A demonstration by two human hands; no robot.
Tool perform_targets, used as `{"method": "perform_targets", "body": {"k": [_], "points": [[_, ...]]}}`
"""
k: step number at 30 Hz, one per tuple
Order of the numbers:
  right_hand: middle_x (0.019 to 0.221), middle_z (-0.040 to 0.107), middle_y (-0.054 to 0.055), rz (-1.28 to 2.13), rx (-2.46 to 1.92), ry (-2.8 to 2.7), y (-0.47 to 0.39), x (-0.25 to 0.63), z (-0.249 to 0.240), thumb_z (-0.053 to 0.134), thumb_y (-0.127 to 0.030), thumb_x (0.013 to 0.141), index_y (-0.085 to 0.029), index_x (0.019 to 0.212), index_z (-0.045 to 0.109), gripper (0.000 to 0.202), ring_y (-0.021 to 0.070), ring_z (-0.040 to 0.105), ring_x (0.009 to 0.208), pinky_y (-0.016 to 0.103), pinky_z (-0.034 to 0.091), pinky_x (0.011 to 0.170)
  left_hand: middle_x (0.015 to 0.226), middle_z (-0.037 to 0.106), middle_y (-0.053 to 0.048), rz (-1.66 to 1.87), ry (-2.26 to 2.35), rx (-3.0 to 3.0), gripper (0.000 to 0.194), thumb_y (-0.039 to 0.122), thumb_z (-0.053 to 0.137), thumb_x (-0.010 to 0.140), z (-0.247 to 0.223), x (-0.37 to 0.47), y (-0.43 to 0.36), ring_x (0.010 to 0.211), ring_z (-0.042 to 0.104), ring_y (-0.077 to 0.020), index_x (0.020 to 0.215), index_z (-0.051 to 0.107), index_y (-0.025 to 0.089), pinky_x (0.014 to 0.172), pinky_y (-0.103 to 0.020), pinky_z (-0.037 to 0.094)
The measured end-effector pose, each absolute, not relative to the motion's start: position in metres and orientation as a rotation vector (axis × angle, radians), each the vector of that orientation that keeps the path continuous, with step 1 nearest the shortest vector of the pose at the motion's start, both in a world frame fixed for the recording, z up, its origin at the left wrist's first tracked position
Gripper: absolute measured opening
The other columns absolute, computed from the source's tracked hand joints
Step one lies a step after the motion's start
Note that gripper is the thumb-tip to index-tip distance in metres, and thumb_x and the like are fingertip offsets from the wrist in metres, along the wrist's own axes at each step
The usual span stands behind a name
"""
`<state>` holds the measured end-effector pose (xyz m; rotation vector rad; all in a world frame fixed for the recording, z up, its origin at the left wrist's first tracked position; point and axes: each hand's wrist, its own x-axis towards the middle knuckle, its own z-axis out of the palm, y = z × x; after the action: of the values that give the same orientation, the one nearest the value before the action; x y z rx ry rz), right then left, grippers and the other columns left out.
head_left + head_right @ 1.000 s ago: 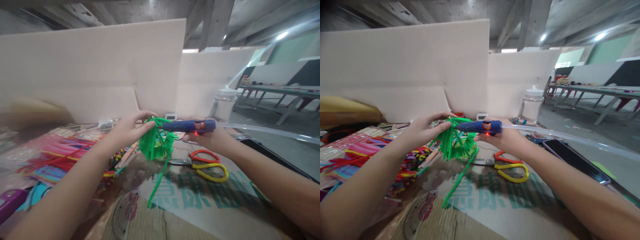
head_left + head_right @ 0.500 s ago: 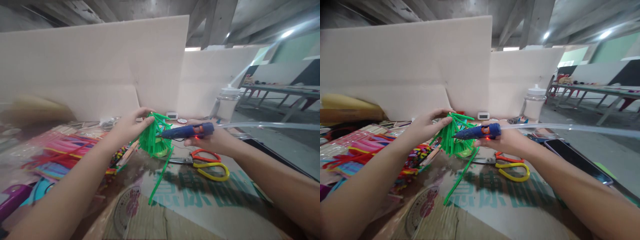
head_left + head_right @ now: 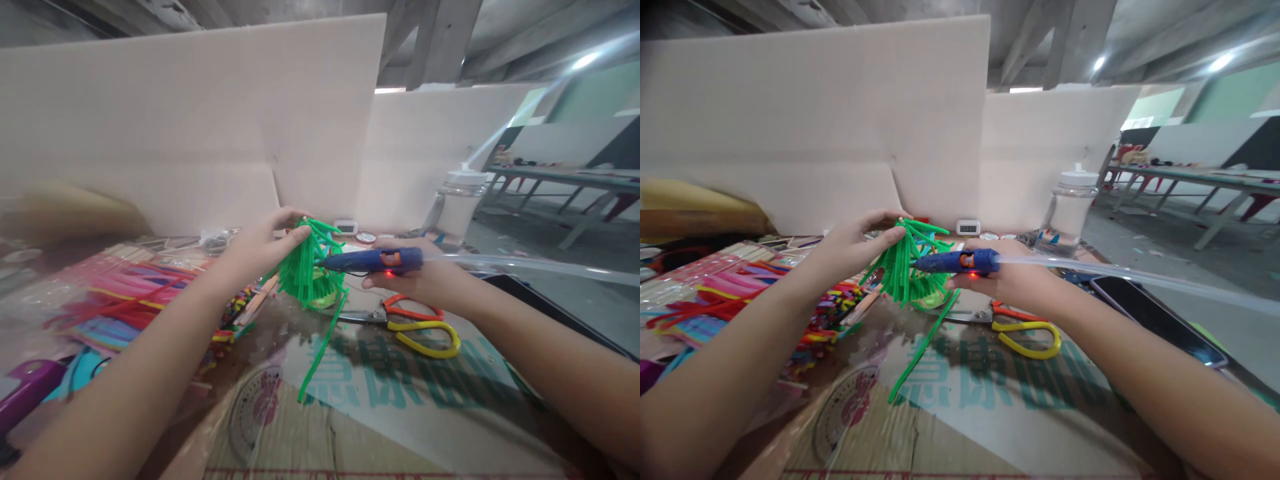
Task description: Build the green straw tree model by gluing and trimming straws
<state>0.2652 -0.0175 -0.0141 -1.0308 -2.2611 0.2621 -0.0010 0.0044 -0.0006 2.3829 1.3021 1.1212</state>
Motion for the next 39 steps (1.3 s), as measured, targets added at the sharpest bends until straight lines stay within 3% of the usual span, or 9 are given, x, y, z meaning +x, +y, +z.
{"method": "perform_targets", "body": {"k": [9, 21, 25, 30, 39], "points": [[0.078, 0.070, 0.002, 0.291, -1.075, -2.274, -0.0170, 0.2655, -0.0157, 0.075, -0.054, 0.074, -0.022, 0.087, 0.071, 0.035, 0.0195, 0.063, 0.071, 0.028, 0.044, 0.061, 0.112, 0.071, -0.005, 1.116, 1.297, 2.370, 0.043, 0.052, 0.050, 0.092, -0.0007, -0.0013, 0.0048, 0.098, 0.066, -0.0228, 0.118, 0.065, 0.021, 0.090, -0.035, 0.052], [0.107, 0.074, 0.003, 0.324, -1.017, -2.255, -0.0163, 0.2656, -0.0184, 0.077, -0.047, 0.074, -0.026, 0.101, 0.074, 0.035, 0.0258, 0.068, 0.097, 0.033, 0.053, 0.079, 0.110, 0.072, -0.005, 1.122, 1.329, 2.373, 0.042, 0.051, 0.051, 0.091, 0.0006, 0.0005, 0.0023, 0.098, 0.066, -0.0231, 0.116, 0.066, 0.021, 0.090, -0.036, 0.052], [0.096, 0.074, 0.002, 0.354, -1.013, -2.284, -0.0175, 0.2651, -0.0159, 0.076, -0.045, 0.075, -0.027, 0.105, 0.072, 0.035, 0.0224, 0.068, 0.086, 0.031, 0.051, 0.074, 0.110, 0.072, -0.004, 1.121, 1.317, 2.386, 0.041, 0.050, 0.051, 0.091, 0.0003, -0.0002, 0.0030, 0.099, 0.066, -0.0227, 0.116, 0.066, 0.021, 0.090, -0.035, 0.052], [0.075, 0.069, 0.000, 0.281, -1.075, -2.289, -0.0197, 0.2652, -0.0135, 0.075, -0.051, 0.075, -0.021, 0.085, 0.070, 0.031, 0.0172, 0.061, 0.067, 0.026, 0.043, 0.060, 0.110, 0.072, -0.003, 1.116, 1.333, 2.386, 0.040, 0.050, 0.051, 0.092, -0.0001, -0.0008, 0.0030, 0.096, 0.066, -0.0215, 0.117, 0.066, 0.022, 0.089, -0.033, 0.052], [0.078, 0.069, 0.001, 0.209, -1.068, -2.267, -0.0195, 0.2661, -0.0113, 0.076, -0.049, 0.074, -0.020, 0.082, 0.068, 0.031, 0.0167, 0.061, 0.069, 0.025, 0.042, 0.062, 0.111, 0.072, -0.002, 1.117, 1.310, 2.443, 0.039, 0.048, 0.051, 0.094, -0.0001, 0.0000, 0.0023, 0.101, 0.065, -0.0204, 0.117, 0.066, 0.022, 0.091, -0.030, 0.051]]}}
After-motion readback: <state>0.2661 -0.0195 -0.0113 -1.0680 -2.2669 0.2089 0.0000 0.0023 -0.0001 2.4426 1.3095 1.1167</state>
